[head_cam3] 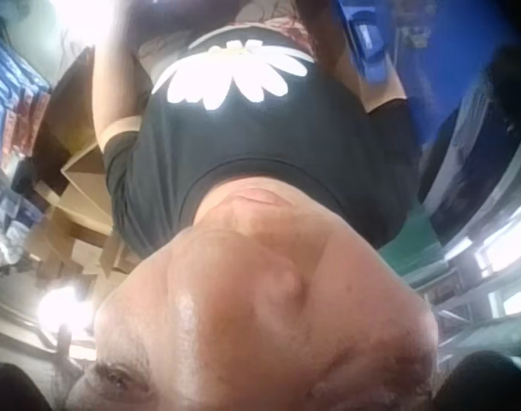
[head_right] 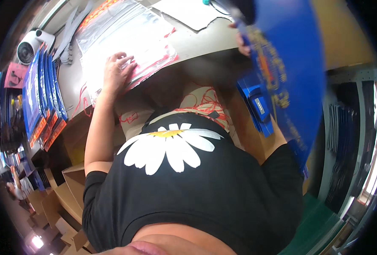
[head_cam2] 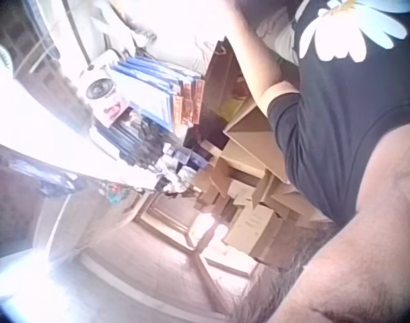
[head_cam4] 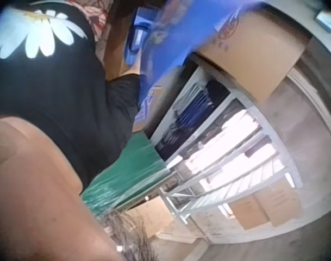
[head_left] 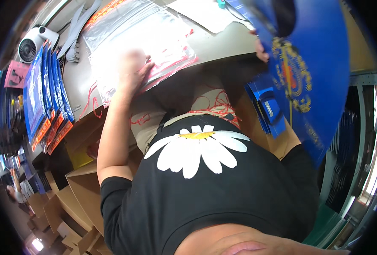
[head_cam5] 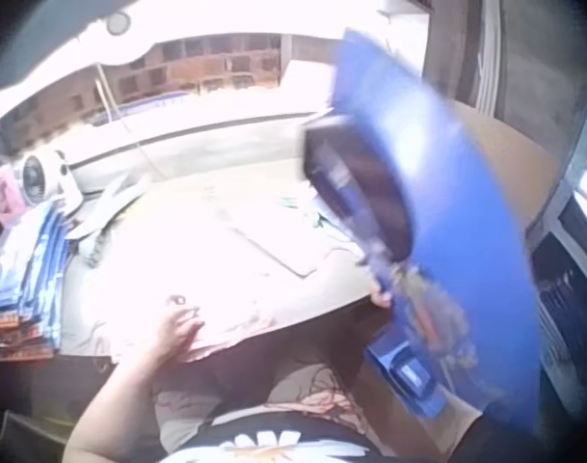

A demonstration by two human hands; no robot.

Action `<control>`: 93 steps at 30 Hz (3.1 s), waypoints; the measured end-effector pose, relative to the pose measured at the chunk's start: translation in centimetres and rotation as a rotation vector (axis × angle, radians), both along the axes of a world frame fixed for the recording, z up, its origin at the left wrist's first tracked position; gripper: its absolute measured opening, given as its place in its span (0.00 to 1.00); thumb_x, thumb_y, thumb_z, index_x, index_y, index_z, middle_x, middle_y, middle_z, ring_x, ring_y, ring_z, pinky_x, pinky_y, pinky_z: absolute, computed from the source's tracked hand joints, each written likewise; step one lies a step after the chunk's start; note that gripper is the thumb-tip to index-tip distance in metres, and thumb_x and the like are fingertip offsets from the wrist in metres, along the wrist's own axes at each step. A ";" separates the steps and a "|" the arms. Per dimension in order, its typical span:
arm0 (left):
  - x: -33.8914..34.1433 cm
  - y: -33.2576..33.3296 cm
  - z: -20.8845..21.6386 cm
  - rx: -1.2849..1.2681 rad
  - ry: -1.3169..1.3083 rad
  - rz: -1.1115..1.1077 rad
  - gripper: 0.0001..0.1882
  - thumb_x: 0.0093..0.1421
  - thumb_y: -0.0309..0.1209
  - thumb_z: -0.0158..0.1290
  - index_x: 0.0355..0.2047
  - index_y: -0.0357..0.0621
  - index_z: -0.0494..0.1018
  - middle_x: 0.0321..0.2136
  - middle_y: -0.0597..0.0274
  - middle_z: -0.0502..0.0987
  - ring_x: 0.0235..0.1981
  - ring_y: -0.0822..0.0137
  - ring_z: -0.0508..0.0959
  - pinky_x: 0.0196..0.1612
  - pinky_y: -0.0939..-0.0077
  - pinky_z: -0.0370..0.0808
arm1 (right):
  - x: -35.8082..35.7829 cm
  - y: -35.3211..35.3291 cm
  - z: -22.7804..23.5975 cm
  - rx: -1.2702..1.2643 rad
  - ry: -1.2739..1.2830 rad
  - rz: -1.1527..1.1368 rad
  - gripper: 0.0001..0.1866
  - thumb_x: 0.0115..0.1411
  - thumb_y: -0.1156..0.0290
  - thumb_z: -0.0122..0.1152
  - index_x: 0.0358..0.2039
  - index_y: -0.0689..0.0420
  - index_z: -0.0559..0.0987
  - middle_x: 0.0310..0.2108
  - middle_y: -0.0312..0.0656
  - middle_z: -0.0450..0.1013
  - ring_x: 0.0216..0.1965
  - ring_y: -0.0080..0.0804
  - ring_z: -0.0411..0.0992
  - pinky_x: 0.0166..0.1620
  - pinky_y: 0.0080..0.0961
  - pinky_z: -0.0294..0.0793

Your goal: The person repeatedly picks up blue rectangular sheets, places them into clear plastic bags, and stacks the packaged items on a table. The person then gathers the stack of packaged sheets and places them into a cardboard box. The process involves handling the sheets and bags by hand without using additional tools.

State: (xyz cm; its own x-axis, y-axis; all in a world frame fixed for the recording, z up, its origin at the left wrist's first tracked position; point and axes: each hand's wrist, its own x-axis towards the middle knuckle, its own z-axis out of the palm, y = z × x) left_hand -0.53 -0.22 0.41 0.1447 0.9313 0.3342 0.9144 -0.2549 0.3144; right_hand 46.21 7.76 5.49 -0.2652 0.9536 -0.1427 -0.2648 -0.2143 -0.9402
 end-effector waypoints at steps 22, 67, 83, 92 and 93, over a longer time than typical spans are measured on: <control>-2.4 5.8 2.5 -0.359 -0.487 0.042 0.10 0.54 0.32 0.61 0.33 0.38 0.81 0.27 0.59 0.81 0.30 0.71 0.79 0.36 0.75 0.75 | -13.6 -4.3 0.2 -0.043 -0.603 0.582 0.22 0.58 0.60 0.63 0.46 0.63 0.76 0.38 0.41 0.75 0.40 0.24 0.72 0.46 0.22 0.71; -1.4 -2.5 1.8 0.363 -1.248 0.165 0.29 0.64 0.20 0.48 0.63 0.30 0.52 0.26 0.64 0.73 0.27 0.76 0.73 0.34 0.82 0.72 | -32.1 -7.6 6.6 1.373 -1.309 0.509 0.30 0.52 0.75 0.55 0.58 0.48 0.69 0.50 0.54 0.68 0.30 0.38 0.77 0.32 0.30 0.78; 0.2 -1.5 2.3 0.524 -0.794 0.302 0.34 0.58 0.20 0.52 0.65 0.36 0.52 0.21 0.63 0.70 0.23 0.69 0.71 0.31 0.76 0.70 | -35.9 -5.3 3.6 1.449 -1.244 0.226 0.19 0.51 0.73 0.58 0.45 0.60 0.72 0.38 0.50 0.71 0.24 0.42 0.76 0.25 0.29 0.76; 3.3 -3.0 1.0 0.299 -1.534 0.189 0.23 0.64 0.26 0.50 0.57 0.35 0.56 0.30 0.60 0.75 0.31 0.71 0.75 0.35 0.78 0.73 | -29.8 -8.7 2.5 1.366 -1.105 0.331 0.20 0.49 0.75 0.57 0.45 0.61 0.72 0.27 0.45 0.75 0.28 0.39 0.76 0.28 0.30 0.75; 3.8 -2.5 1.3 0.260 -1.771 0.174 0.18 0.64 0.28 0.51 0.52 0.36 0.62 0.32 0.59 0.76 0.32 0.69 0.76 0.35 0.76 0.74 | -30.1 -8.5 2.0 1.402 -1.084 0.283 0.17 0.49 0.74 0.57 0.41 0.61 0.72 0.27 0.45 0.75 0.28 0.37 0.77 0.29 0.30 0.75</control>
State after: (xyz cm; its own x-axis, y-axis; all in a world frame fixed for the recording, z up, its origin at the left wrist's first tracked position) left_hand 3.28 -2.74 1.70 -0.5944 0.7989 0.0920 -0.4105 -0.3998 0.8195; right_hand 16.08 -0.75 7.47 -0.7730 0.4510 0.4462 0.4301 0.8896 -0.1540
